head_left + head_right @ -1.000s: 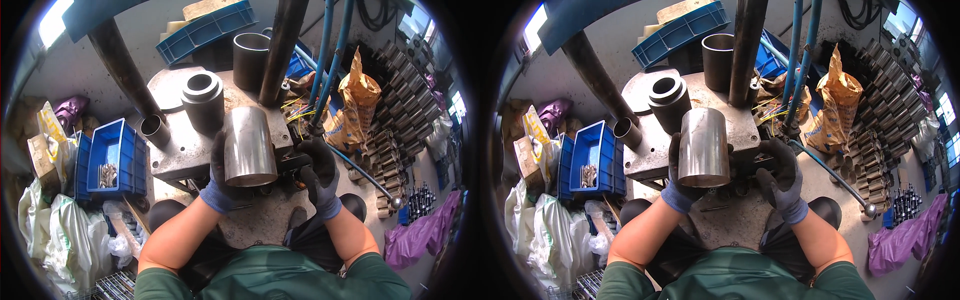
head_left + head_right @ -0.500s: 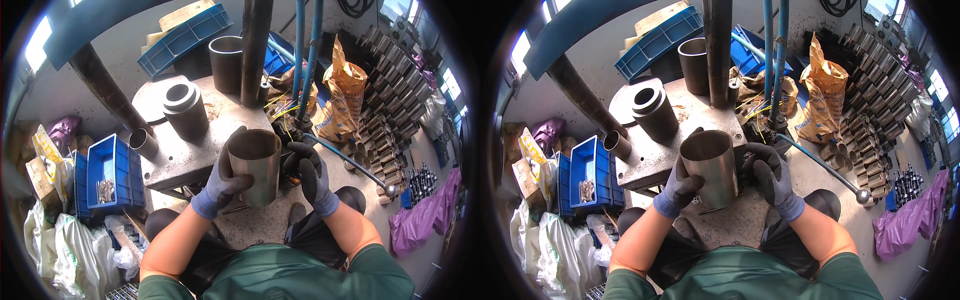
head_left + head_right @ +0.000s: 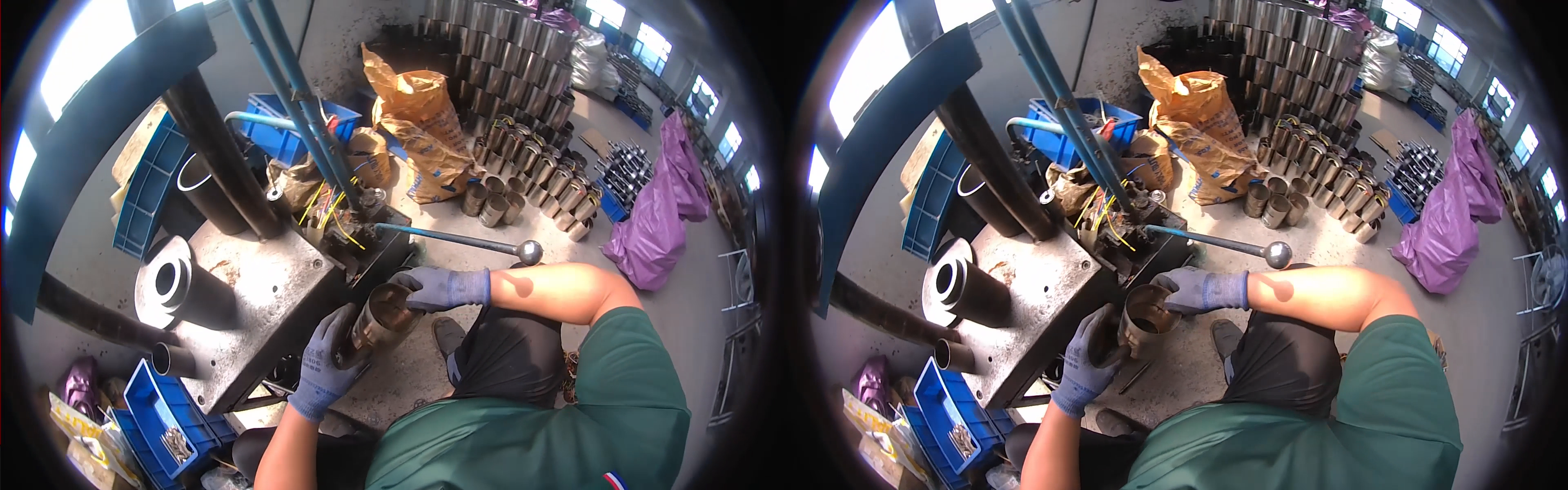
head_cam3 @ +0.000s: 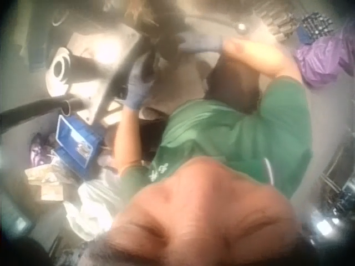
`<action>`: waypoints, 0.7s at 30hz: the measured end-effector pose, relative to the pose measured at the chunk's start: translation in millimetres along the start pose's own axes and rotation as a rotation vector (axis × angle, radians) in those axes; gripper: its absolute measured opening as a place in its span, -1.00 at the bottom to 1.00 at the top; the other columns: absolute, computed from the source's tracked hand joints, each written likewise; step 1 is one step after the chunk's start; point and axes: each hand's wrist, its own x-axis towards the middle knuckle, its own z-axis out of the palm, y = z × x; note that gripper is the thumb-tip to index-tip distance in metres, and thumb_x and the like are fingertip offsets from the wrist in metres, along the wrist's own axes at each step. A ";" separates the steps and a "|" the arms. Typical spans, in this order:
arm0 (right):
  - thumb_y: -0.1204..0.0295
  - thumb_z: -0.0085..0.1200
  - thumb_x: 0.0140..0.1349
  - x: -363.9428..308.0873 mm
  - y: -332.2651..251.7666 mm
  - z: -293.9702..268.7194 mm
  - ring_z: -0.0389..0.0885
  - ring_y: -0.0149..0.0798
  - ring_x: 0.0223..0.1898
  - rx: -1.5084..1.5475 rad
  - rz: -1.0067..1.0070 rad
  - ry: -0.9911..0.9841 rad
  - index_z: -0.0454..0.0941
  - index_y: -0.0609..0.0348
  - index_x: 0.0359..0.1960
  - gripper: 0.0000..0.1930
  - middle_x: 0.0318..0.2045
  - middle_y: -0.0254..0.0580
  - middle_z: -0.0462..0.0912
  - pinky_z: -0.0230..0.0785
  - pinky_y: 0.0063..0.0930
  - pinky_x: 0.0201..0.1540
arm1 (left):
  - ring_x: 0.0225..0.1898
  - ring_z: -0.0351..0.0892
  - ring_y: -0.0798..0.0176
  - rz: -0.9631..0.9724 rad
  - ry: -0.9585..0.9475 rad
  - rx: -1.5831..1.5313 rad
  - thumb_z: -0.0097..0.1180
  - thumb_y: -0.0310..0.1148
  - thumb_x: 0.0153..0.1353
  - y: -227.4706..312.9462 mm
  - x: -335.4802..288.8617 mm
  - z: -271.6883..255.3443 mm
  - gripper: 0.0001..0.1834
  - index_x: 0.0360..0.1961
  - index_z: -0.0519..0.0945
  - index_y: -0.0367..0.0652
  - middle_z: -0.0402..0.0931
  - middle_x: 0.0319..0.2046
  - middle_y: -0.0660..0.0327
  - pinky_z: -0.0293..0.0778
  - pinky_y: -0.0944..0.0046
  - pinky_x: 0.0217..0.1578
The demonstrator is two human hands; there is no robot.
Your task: The person places a metal cylinder into a press machine, inserts a coil, operates the machine with a lever, and then removes the assembled unit, repeating this for several cylinders.
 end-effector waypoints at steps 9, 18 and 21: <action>0.35 0.16 0.16 -99.2 243.2 -150.9 0.67 -0.11 -0.55 -0.354 0.687 0.362 0.68 0.25 -0.20 -0.74 -0.52 0.01 0.71 0.47 -0.21 -0.50 | 0.21 0.53 -0.14 0.071 -0.294 0.328 0.33 -0.23 0.18 -7.9 7.7 19.2 -0.35 0.31 0.52 -0.12 0.55 0.21 -0.01 0.45 -0.04 0.24; 0.29 0.13 0.23 -156.9 450.3 25.9 0.53 -0.05 -0.66 1.000 1.178 1.267 0.59 0.11 -0.28 -0.83 -0.51 -0.01 0.65 0.33 -0.01 -0.61 | 0.20 0.56 -0.14 -0.090 -0.484 0.397 0.32 -0.12 0.23 -38.5 -9.9 39.7 -0.37 0.31 0.55 -0.10 0.58 0.18 -0.02 0.47 -0.05 0.22; 0.29 0.21 0.24 -131.7 470.1 48.4 0.73 0.10 -0.34 1.064 1.052 1.422 0.63 0.08 -0.04 -0.71 -0.21 0.06 0.72 0.60 0.09 -0.35 | 0.21 0.55 -0.15 -0.130 -0.535 0.399 0.34 -0.06 0.21 -54.7 -18.1 47.0 -0.32 0.32 0.54 -0.08 0.57 0.20 -0.01 0.47 -0.05 0.22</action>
